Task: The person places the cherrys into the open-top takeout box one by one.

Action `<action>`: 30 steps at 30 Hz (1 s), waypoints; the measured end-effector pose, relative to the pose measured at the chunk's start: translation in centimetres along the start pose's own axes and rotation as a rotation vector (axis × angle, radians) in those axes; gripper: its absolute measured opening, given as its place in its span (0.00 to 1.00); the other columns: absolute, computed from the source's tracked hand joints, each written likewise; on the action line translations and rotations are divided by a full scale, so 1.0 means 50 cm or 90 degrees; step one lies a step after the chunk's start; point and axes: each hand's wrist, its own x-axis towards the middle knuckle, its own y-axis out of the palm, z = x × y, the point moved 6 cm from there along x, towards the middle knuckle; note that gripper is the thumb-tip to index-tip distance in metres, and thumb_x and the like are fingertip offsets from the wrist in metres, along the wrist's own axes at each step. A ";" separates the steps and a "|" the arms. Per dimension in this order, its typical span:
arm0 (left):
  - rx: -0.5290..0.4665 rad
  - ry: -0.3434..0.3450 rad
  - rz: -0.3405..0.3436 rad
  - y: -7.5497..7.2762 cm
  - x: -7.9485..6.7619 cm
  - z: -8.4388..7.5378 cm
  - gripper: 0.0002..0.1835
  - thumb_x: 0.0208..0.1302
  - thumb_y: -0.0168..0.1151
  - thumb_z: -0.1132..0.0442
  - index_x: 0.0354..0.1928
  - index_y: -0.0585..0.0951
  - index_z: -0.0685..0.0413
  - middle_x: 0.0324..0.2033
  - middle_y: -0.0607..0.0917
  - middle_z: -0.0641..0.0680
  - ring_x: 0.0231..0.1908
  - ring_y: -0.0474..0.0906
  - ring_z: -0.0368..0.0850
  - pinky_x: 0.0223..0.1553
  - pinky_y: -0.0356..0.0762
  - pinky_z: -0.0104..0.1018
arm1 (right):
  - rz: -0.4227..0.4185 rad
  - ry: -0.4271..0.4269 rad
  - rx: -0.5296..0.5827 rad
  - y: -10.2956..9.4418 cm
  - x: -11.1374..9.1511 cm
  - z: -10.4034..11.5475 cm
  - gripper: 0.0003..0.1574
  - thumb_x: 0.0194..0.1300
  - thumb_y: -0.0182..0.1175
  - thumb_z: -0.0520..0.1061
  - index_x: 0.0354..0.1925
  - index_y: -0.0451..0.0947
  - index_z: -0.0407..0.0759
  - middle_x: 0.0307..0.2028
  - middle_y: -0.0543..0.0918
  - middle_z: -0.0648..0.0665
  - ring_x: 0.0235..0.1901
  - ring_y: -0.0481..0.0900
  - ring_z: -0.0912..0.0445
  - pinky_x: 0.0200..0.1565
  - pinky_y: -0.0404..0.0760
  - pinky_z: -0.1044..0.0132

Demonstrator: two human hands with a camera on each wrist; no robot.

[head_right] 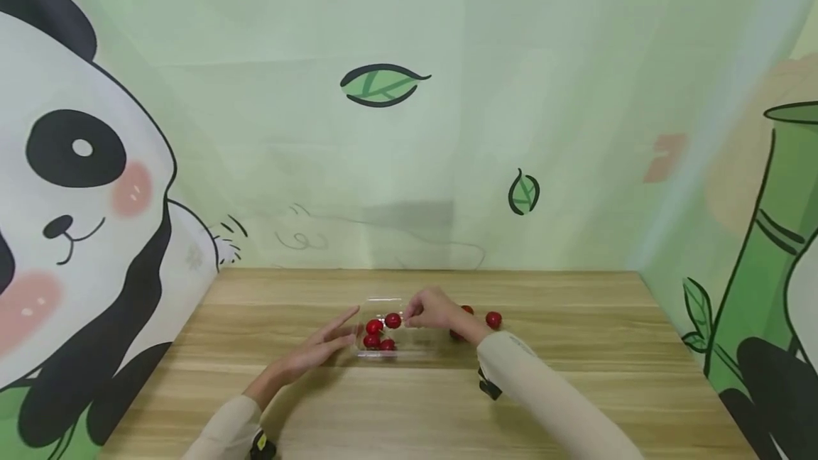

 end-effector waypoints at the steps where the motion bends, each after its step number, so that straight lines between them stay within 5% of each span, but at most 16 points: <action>1: 0.001 0.000 0.000 -0.001 0.001 -0.001 0.36 0.79 0.51 0.52 0.82 0.49 0.40 0.77 0.60 0.68 0.76 0.55 0.70 0.73 0.53 0.73 | 0.002 -0.003 -0.007 0.004 0.003 0.001 0.04 0.64 0.68 0.36 0.35 0.87 0.34 0.32 0.91 0.42 0.30 0.81 0.66 0.35 0.80 0.76; 13: 0.000 0.000 0.001 -0.005 0.000 0.002 0.36 0.80 0.51 0.53 0.82 0.50 0.41 0.76 0.63 0.68 0.76 0.57 0.69 0.74 0.55 0.70 | 0.023 0.025 -0.043 0.043 0.020 0.004 0.03 0.63 0.67 0.32 0.32 0.87 0.34 0.30 0.90 0.41 0.29 0.84 0.58 0.34 0.80 0.74; 22: 0.001 0.000 0.001 -0.001 -0.003 -0.007 0.36 0.80 0.51 0.52 0.82 0.50 0.41 0.76 0.62 0.69 0.76 0.56 0.69 0.73 0.53 0.71 | 0.027 0.044 -0.037 0.053 0.019 0.002 0.02 0.63 0.68 0.33 0.32 0.87 0.35 0.29 0.90 0.43 0.26 0.80 0.64 0.32 0.79 0.76; 30: 0.001 -0.002 -0.002 0.001 -0.004 -0.007 0.37 0.79 0.52 0.52 0.82 0.49 0.42 0.76 0.61 0.69 0.76 0.56 0.71 0.72 0.52 0.74 | 0.015 0.004 -0.018 0.043 0.009 0.005 0.06 0.64 0.67 0.33 0.39 0.87 0.32 0.35 0.91 0.38 0.32 0.86 0.57 0.38 0.85 0.71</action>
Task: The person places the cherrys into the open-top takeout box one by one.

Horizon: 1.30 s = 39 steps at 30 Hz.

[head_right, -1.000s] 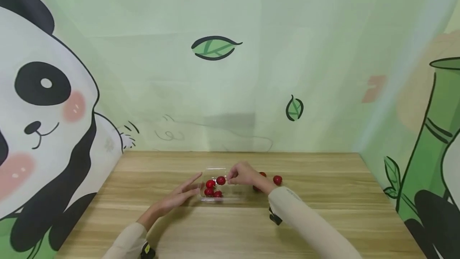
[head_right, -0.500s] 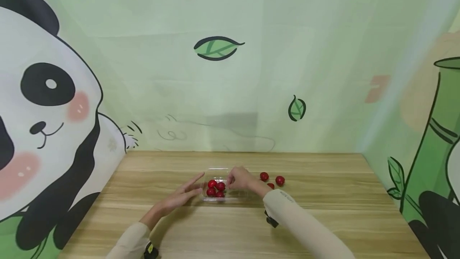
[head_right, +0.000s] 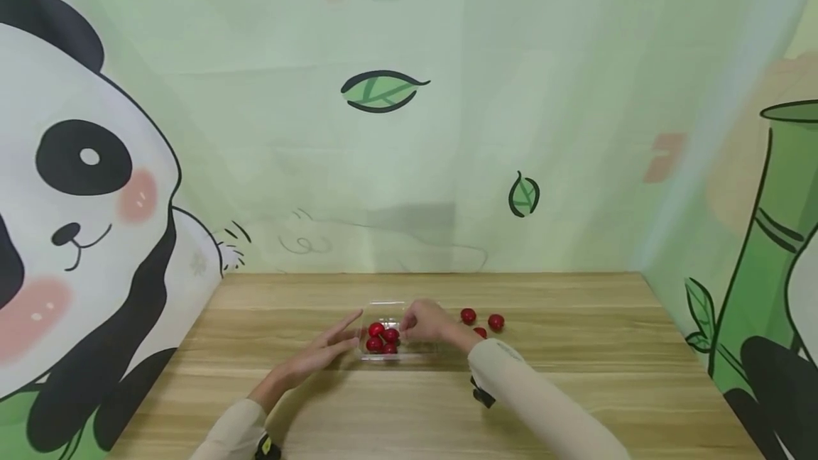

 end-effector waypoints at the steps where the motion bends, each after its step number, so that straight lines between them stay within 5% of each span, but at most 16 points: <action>1: -0.002 -0.002 0.002 0.000 0.000 0.000 0.37 0.79 0.52 0.52 0.82 0.49 0.42 0.76 0.61 0.69 0.76 0.55 0.71 0.73 0.51 0.74 | -0.005 -0.006 0.006 -0.005 -0.004 0.001 0.08 0.65 0.67 0.34 0.42 0.87 0.32 0.37 0.91 0.38 0.35 0.87 0.55 0.41 0.86 0.69; 8: -0.007 -0.002 0.003 0.001 -0.002 -0.006 0.37 0.79 0.51 0.54 0.83 0.48 0.45 0.76 0.61 0.70 0.76 0.56 0.71 0.73 0.52 0.73 | -0.078 -0.010 0.082 -0.074 -0.057 -0.014 0.16 0.71 0.64 0.45 0.51 0.87 0.39 0.50 0.90 0.40 0.51 0.87 0.47 0.52 0.86 0.60; 18: -0.007 0.007 0.004 0.001 0.005 -0.004 0.37 0.79 0.51 0.53 0.83 0.48 0.44 0.77 0.59 0.69 0.77 0.54 0.70 0.73 0.49 0.74 | -0.181 0.074 0.124 -0.177 -0.192 -0.126 0.19 0.72 0.63 0.45 0.54 0.85 0.34 0.51 0.89 0.37 0.49 0.87 0.50 0.50 0.85 0.64; 28: -0.004 0.009 0.001 0.003 0.006 -0.003 0.37 0.80 0.51 0.55 0.83 0.48 0.44 0.77 0.60 0.69 0.77 0.54 0.70 0.73 0.50 0.74 | -0.235 0.164 0.112 -0.170 -0.293 -0.251 0.22 0.69 0.65 0.41 0.54 0.81 0.25 0.49 0.87 0.29 0.43 0.88 0.46 0.42 0.86 0.68; 39: -0.007 0.013 -0.009 0.004 0.003 0.002 0.37 0.79 0.51 0.54 0.82 0.49 0.44 0.76 0.61 0.69 0.76 0.56 0.71 0.72 0.52 0.74 | -0.180 0.211 0.216 -0.123 -0.293 -0.283 0.21 0.69 0.66 0.39 0.52 0.80 0.22 0.39 0.90 0.31 0.32 0.88 0.55 0.33 0.87 0.69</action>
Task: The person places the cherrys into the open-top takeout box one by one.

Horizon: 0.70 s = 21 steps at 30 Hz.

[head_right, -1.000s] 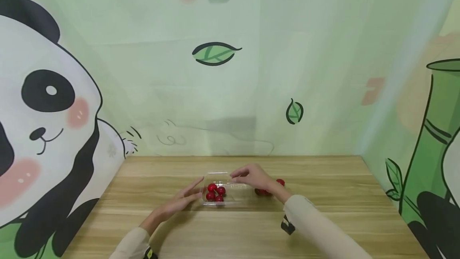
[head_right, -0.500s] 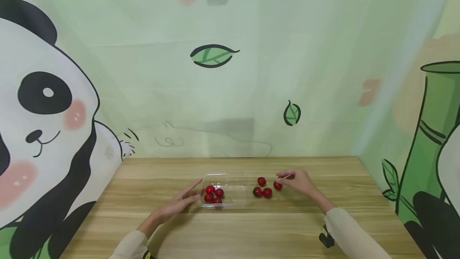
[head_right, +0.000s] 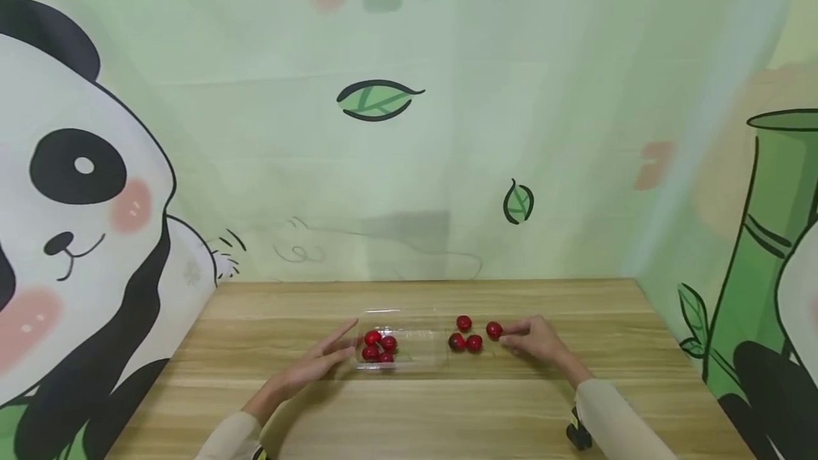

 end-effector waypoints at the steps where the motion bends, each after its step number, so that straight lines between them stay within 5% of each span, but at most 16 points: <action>1: 0.002 0.000 0.000 0.000 0.000 0.000 0.37 0.79 0.51 0.54 0.82 0.49 0.44 0.76 0.61 0.69 0.76 0.56 0.71 0.72 0.52 0.74 | 0.001 0.006 0.010 0.002 0.001 -0.002 0.21 0.68 0.65 0.39 0.51 0.80 0.21 0.37 0.90 0.32 0.31 0.87 0.56 0.33 0.87 0.69; 21: -0.003 -0.003 0.002 0.000 0.001 0.003 0.37 0.79 0.51 0.52 0.83 0.49 0.43 0.77 0.60 0.69 0.77 0.54 0.70 0.73 0.53 0.73 | 0.020 0.054 0.007 -0.002 0.003 -0.021 0.19 0.71 0.62 0.40 0.51 0.82 0.24 0.29 0.87 0.44 0.28 0.80 0.62 0.32 0.84 0.71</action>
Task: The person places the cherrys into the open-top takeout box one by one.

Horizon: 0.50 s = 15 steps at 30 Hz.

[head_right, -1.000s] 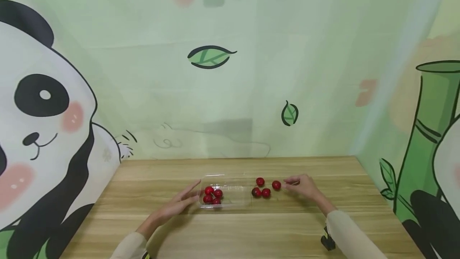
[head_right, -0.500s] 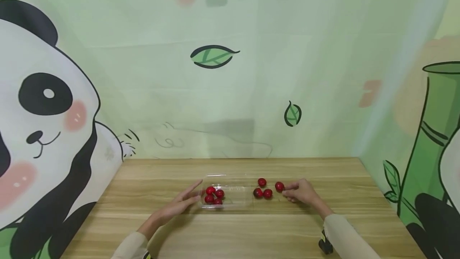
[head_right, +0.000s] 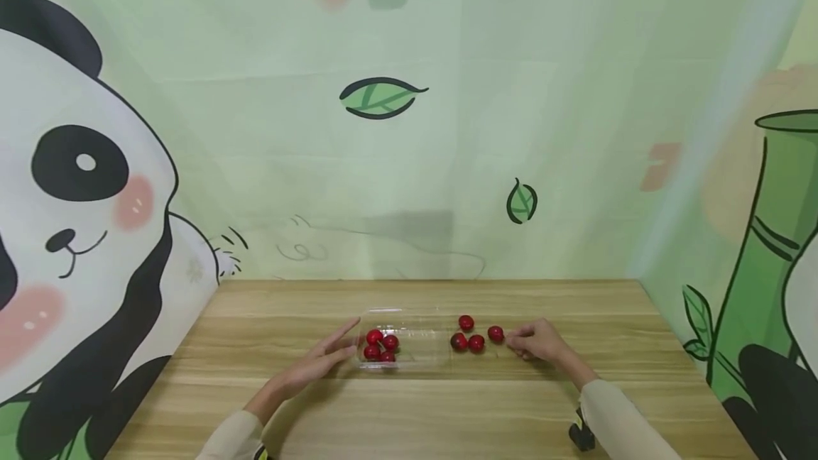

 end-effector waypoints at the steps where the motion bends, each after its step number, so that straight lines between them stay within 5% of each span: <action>1: -0.002 0.000 0.000 0.000 0.001 -0.001 0.37 0.79 0.51 0.52 0.83 0.49 0.43 0.77 0.60 0.69 0.77 0.54 0.70 0.73 0.53 0.73 | -0.004 -0.005 -0.010 -0.002 0.001 0.003 0.18 0.71 0.63 0.40 0.51 0.82 0.24 0.30 0.88 0.41 0.28 0.80 0.62 0.32 0.84 0.71; 10: 0.000 0.006 0.001 0.000 0.004 -0.006 0.37 0.79 0.52 0.52 0.83 0.49 0.44 0.77 0.60 0.68 0.77 0.54 0.70 0.73 0.52 0.73 | -0.071 -0.089 -0.122 -0.014 0.006 0.071 0.14 0.69 0.66 0.45 0.46 0.88 0.36 0.45 0.90 0.35 0.45 0.88 0.46 0.49 0.87 0.53; 15: 0.004 0.009 0.000 -0.003 -0.003 -0.006 0.37 0.79 0.51 0.53 0.82 0.49 0.46 0.78 0.58 0.69 0.77 0.54 0.71 0.73 0.51 0.74 | -0.036 -0.103 -0.063 0.011 0.011 0.132 0.17 0.72 0.63 0.44 0.50 0.85 0.31 0.45 0.89 0.32 0.42 0.87 0.47 0.46 0.88 0.51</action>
